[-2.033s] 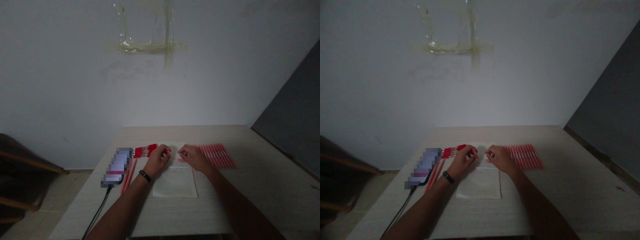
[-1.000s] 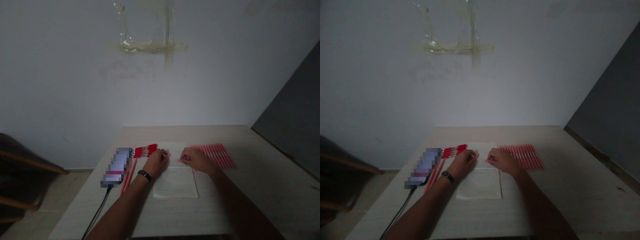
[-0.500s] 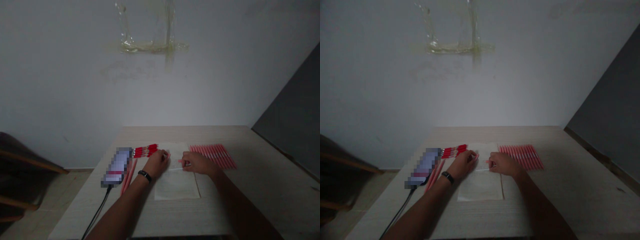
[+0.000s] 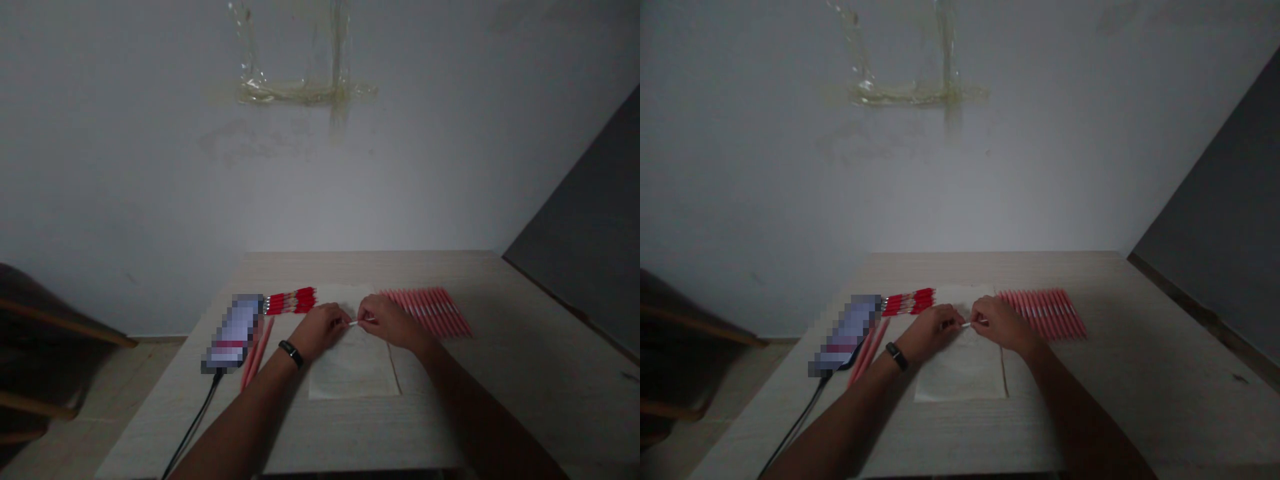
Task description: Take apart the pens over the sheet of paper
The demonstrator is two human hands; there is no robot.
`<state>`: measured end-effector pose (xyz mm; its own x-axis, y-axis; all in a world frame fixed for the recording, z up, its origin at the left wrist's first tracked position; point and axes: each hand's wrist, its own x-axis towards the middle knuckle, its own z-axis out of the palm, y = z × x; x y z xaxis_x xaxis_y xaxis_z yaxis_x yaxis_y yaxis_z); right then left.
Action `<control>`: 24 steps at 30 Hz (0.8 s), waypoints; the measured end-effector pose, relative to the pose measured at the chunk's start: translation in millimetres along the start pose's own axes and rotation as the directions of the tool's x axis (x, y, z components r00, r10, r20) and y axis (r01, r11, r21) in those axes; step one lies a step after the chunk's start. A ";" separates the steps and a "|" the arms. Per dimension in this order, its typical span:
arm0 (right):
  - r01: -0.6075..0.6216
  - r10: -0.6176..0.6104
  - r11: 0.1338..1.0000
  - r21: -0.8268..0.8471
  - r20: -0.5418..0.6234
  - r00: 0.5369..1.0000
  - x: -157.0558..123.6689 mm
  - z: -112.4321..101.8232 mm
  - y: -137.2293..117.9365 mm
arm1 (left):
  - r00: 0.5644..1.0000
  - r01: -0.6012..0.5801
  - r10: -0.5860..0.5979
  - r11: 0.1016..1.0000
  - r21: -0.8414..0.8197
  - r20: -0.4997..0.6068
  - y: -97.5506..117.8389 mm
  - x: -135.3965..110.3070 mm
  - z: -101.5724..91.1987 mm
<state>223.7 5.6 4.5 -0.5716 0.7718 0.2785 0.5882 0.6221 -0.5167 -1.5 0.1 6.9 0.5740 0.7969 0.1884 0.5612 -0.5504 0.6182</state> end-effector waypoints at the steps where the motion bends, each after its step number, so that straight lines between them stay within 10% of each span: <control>1: 0.011 -0.011 1.000 0.002 -0.005 1.000 0.3 0.5 0.3 | 1.000 -0.003 0.003 1.000 -0.008 0.008 1.0 -0.1 -0.8; 10: -0.088 0.081 0.996 -0.021 -0.212 0.974 -1.0 -7.9 16.9 | 0.985 0.154 -0.149 0.987 0.052 -0.091 -7.6 -1.5 0.0; 24: 0.008 -0.007 0.996 -0.084 0.019 1.000 -6.8 -5.3 21.2 | 0.978 0.184 -0.178 0.982 0.049 -0.111 -11.9 -0.3 1.7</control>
<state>243.0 14.2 -4.0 -0.5863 0.7650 0.2665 0.6294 0.6372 -0.4448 -7.4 6.0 -1.8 0.3953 0.9046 0.1593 0.6860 -0.4061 0.6037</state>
